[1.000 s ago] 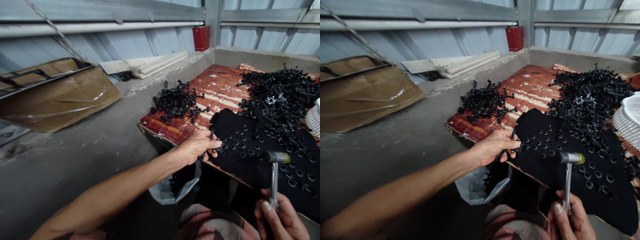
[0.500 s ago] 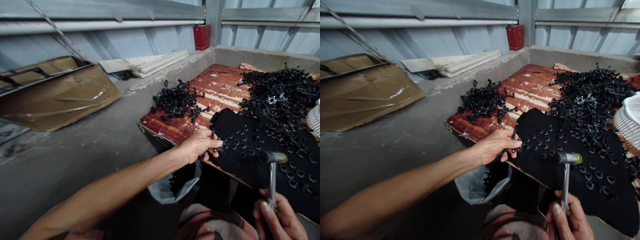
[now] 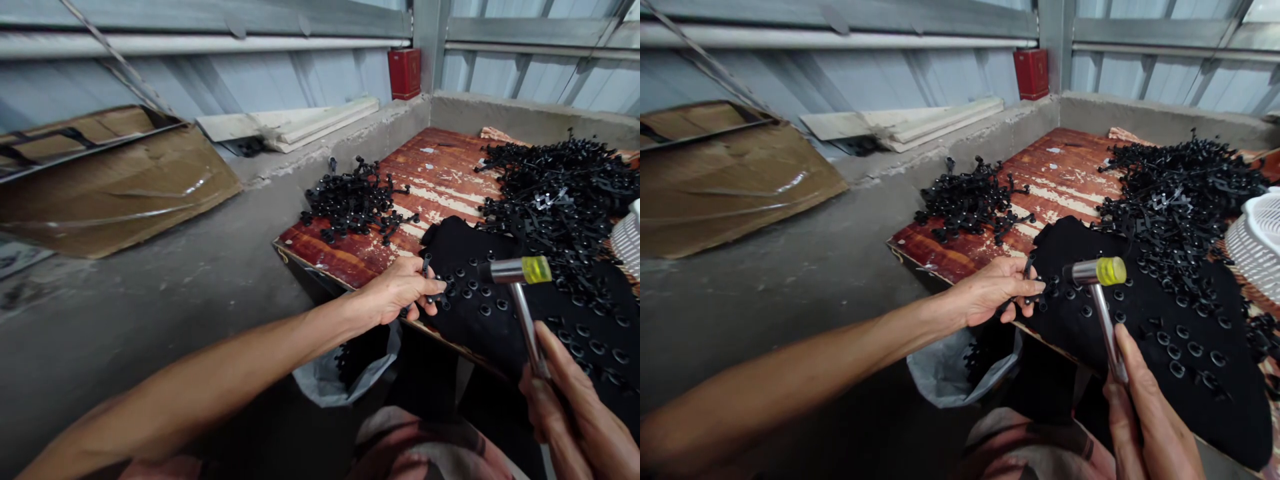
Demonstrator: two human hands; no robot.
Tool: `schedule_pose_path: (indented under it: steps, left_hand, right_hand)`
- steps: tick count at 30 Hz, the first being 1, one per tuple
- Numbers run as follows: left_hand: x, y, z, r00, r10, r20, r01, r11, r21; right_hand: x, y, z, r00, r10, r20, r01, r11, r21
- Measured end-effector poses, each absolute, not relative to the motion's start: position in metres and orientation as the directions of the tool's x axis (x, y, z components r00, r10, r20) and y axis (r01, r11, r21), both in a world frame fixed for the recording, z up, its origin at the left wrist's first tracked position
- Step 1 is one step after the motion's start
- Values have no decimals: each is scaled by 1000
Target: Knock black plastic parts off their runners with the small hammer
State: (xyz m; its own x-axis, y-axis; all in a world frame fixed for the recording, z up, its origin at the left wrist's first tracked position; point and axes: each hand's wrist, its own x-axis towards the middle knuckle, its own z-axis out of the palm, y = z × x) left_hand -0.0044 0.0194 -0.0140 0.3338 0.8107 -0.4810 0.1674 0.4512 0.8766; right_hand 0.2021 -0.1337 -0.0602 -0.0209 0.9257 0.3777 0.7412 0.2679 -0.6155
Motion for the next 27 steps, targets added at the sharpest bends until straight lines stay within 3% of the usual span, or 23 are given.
schedule_pose_path:
  steps: [2,5,12,23,27]
  left_hand:
    - [-4,20,-13,334,806,-489,173,457,872]
    - [-4,20,-11,340,794,-504,180,472,863]
    - [-8,23,-13,378,778,-501,192,464,865]
    - [-15,30,-14,473,736,-484,185,454,871]
    - [-15,31,-16,471,749,-466,199,424,883]
  right_hand:
    - [203,-126,-56,-154,886,437,765,387,-515]
    - [202,-117,-53,-249,864,437,749,458,-479]
    - [211,-114,-57,-374,894,245,825,442,-351]
    - [211,-113,-55,-366,892,268,814,446,-372]
    - [208,-114,-50,-345,868,358,767,481,-424]
